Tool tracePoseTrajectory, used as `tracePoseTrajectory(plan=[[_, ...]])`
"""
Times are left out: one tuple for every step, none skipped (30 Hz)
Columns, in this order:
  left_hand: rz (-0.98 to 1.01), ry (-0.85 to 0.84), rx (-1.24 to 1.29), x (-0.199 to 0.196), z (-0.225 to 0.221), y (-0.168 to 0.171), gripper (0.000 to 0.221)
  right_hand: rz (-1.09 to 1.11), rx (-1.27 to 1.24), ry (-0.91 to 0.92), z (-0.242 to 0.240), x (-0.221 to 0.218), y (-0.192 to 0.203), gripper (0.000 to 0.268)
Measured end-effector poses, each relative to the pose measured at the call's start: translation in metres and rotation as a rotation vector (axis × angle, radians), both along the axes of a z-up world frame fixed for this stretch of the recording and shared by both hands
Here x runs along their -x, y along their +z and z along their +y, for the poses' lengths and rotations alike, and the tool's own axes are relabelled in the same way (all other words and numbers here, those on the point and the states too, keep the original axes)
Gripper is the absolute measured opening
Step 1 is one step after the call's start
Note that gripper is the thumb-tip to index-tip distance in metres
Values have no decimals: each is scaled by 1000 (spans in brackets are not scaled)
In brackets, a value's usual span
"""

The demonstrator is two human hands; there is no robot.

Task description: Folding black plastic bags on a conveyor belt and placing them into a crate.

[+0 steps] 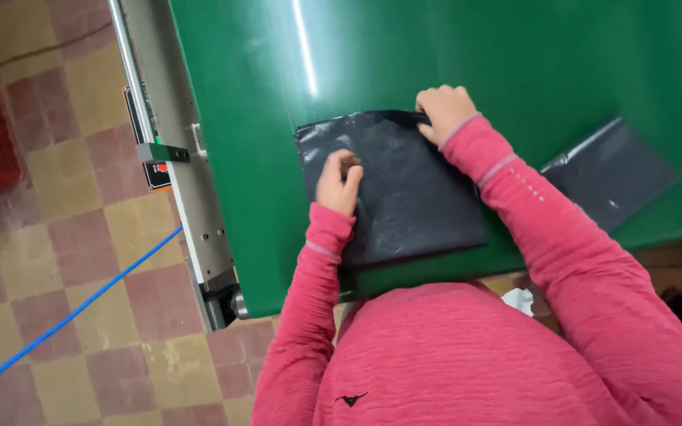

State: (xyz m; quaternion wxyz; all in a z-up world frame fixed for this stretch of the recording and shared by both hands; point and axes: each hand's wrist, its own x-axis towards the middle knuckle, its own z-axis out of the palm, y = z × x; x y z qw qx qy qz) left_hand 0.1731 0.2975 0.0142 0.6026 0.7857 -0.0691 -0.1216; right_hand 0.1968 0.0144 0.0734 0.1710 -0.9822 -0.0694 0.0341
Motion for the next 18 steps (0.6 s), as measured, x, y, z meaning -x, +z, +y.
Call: tracePoseTrajectory(plan=[[-4,-12,10,-2,10,-18,60,-4,10,-12,4,20,16,28],[351,-10,403,-5,19,-36,75,-121,-69,15,9,40,32,27],[723,5,778,-1,34,-53,92,-228,-158,44,19,65,46,27],[732,-1,773,6,45,-40,92,-222,-158,33,25,91,47,27],[817,90,852,12,54,-29,99,-321,-184,80,31,117,47,27],[901,184,927,17,63,-18,106,-420,-208,127,38,143,48,29],[902,172,927,26,74,-32,106,-425,-202,119,41,161,37,29],[816,103,1019,34,85,-46,101,-434,-208,84,44,179,27,28],[731,30,1108,42,95,-61,98,-444,-212,44,48,199,16,28],[736,13,1106,51,103,-74,98,-449,-205,30,48,207,7,28],[486,54,849,63,113,-87,91,-437,-203,-6,50,217,-2,26],[237,91,590,75,123,-99,85,-424,-201,-42,50,226,-11,25],[239,77,589,89,120,-65,85,-428,-197,-55,51,231,-14,25],[105,77,323,104,118,-31,84,-441,-169,-59,52,236,-17,25],[-34,74,60,117,116,3,85,-455,-140,-64,53,240,-20,25],[-38,59,62,119,115,23,85,-461,-135,-78,53,242,-17,25],[-444,-66,-208,123,116,44,79,-440,-102,-61,55,244,-14,23],[-852,-190,-475,126,117,65,74,-419,-69,-45,57,246,-11,23]])
